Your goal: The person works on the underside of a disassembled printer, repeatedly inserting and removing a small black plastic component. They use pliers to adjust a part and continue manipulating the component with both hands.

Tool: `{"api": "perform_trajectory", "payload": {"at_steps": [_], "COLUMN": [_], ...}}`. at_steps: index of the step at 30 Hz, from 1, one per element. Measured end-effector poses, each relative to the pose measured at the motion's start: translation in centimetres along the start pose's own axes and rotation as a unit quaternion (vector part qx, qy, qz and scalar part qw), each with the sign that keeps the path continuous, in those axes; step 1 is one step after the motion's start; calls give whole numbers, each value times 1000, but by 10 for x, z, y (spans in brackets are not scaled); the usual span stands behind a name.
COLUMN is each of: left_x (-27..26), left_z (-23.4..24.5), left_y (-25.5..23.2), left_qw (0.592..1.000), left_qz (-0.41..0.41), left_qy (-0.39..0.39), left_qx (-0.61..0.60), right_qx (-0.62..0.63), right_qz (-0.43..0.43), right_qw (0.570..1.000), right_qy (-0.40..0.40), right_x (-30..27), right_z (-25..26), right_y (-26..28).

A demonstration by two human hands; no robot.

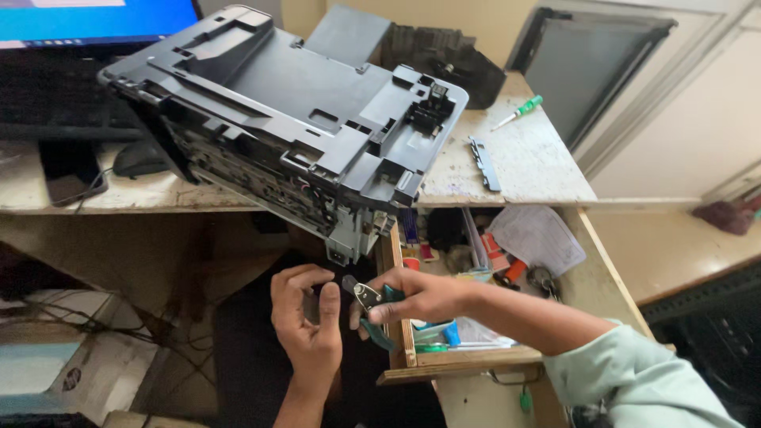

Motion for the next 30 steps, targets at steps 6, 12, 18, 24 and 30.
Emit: {"api": "perform_trajectory", "payload": {"at_steps": [6, 12, 18, 24, 30], "left_x": [10, 16, 16, 15, 15], "left_z": [4, -20, -24, -23, -26], "left_y": [2, 8, 15, 24, 24], "left_qw": [999, 988, 984, 984, 988], "left_qz": [-36, -62, -39, -29, -53], "left_qy": [23, 118, 132, 143, 130], "left_qx": [9, -80, -114, -102, -70], "right_qx": [302, 261, 274, 274, 337], "right_qz": [58, 68, 129, 116, 129], "right_qw": [951, 963, 953, 954, 929], "right_qy": [34, 20, 12, 40, 82], "right_x": [11, 11, 10, 8, 14], "right_z": [-9, 12, 13, 15, 22], "right_y": [-7, -15, -20, -11, -7]}}
Point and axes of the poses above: each hand's wrist, its own x-axis towards the middle knuckle, its own z-axis out of the back of the hand, y = z × x, the point moved 1 cm from there along x, towards the middle knuckle, and after that the axes turned 5 degrees about z, right-handed, at the moved point
